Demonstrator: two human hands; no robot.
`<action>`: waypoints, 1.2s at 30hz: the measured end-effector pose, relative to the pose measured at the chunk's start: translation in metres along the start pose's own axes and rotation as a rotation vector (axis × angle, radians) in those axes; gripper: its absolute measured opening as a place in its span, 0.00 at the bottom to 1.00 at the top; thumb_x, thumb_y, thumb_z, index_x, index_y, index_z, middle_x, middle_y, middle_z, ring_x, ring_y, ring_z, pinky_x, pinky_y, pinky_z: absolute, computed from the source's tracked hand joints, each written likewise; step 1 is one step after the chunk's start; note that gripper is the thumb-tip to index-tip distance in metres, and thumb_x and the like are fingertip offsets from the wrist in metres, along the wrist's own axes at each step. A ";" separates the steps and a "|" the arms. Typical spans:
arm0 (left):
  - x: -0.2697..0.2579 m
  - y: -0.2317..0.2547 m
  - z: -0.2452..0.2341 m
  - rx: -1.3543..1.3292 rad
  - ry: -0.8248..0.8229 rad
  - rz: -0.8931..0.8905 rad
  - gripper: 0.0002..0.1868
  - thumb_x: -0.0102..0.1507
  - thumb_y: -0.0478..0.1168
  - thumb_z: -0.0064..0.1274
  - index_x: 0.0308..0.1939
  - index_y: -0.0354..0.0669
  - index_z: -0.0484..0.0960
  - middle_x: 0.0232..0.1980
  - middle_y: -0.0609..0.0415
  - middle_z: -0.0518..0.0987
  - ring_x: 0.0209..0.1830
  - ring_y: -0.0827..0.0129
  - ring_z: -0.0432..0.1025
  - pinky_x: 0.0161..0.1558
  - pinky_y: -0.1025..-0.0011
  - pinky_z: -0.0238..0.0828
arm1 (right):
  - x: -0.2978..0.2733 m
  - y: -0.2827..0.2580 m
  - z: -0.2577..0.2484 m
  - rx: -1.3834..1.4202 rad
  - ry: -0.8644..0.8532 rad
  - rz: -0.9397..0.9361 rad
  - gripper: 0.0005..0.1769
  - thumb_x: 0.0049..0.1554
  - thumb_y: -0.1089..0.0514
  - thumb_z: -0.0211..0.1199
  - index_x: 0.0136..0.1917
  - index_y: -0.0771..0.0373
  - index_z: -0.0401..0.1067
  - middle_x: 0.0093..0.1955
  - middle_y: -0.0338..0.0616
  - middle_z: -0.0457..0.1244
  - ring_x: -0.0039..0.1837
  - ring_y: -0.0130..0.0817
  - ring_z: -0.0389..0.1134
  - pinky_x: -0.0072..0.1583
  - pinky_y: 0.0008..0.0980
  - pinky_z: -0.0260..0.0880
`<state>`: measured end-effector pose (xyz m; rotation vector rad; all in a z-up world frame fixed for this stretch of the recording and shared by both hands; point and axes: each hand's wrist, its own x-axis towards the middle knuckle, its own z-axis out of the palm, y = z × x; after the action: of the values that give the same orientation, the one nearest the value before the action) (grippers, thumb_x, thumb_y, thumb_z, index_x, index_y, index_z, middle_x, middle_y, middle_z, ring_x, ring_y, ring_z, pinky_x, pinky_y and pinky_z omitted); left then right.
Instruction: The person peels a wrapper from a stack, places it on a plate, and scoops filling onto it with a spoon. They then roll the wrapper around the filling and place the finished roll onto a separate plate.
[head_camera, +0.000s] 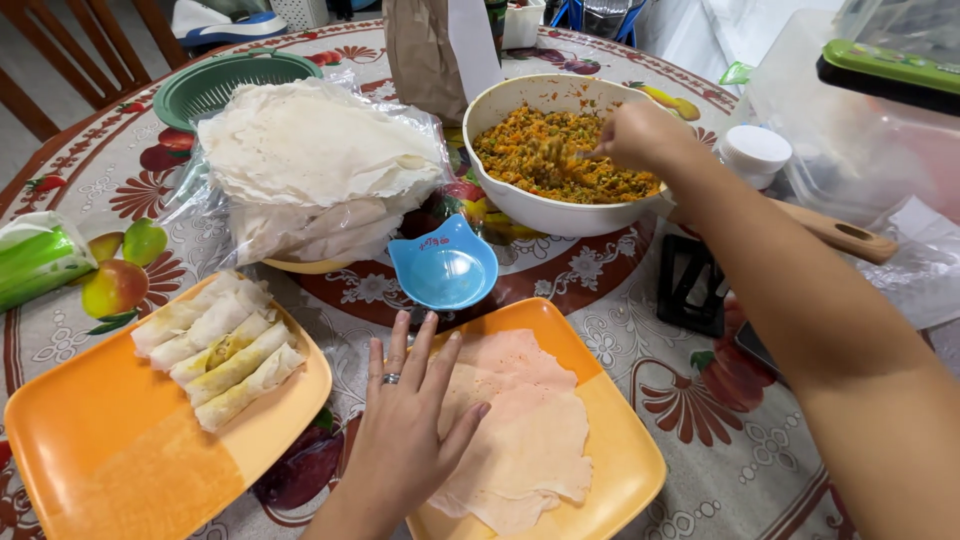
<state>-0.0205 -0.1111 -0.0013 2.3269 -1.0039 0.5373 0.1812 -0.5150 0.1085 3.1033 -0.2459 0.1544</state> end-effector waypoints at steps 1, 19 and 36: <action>0.001 0.000 -0.002 0.008 -0.020 -0.013 0.39 0.60 0.52 0.58 0.68 0.32 0.66 0.76 0.32 0.57 0.79 0.35 0.42 0.71 0.35 0.33 | 0.001 0.003 -0.001 0.044 -0.004 0.029 0.10 0.60 0.51 0.65 0.53 0.49 0.83 0.47 0.42 0.73 0.46 0.37 0.73 0.49 0.42 0.73; 0.011 0.013 -0.045 0.212 -0.642 -0.314 0.44 0.54 0.60 0.62 0.69 0.45 0.68 0.81 0.36 0.46 0.82 0.35 0.33 0.70 0.34 0.29 | -0.022 0.024 -0.016 0.379 0.045 0.016 0.12 0.61 0.50 0.64 0.52 0.57 0.82 0.43 0.38 0.73 0.41 0.23 0.70 0.45 0.29 0.69; 0.003 0.002 -0.053 0.091 -0.044 -0.068 0.37 0.61 0.56 0.58 0.69 0.40 0.72 0.77 0.36 0.61 0.80 0.34 0.48 0.74 0.38 0.43 | -0.257 -0.075 -0.030 0.387 -0.305 -0.097 0.15 0.58 0.47 0.62 0.55 0.51 0.80 0.45 0.32 0.73 0.46 0.25 0.73 0.52 0.32 0.73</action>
<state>-0.0273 -0.0808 0.0418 2.4531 -0.9343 0.5170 -0.0620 -0.3997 0.1115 3.5051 -0.0754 -0.3146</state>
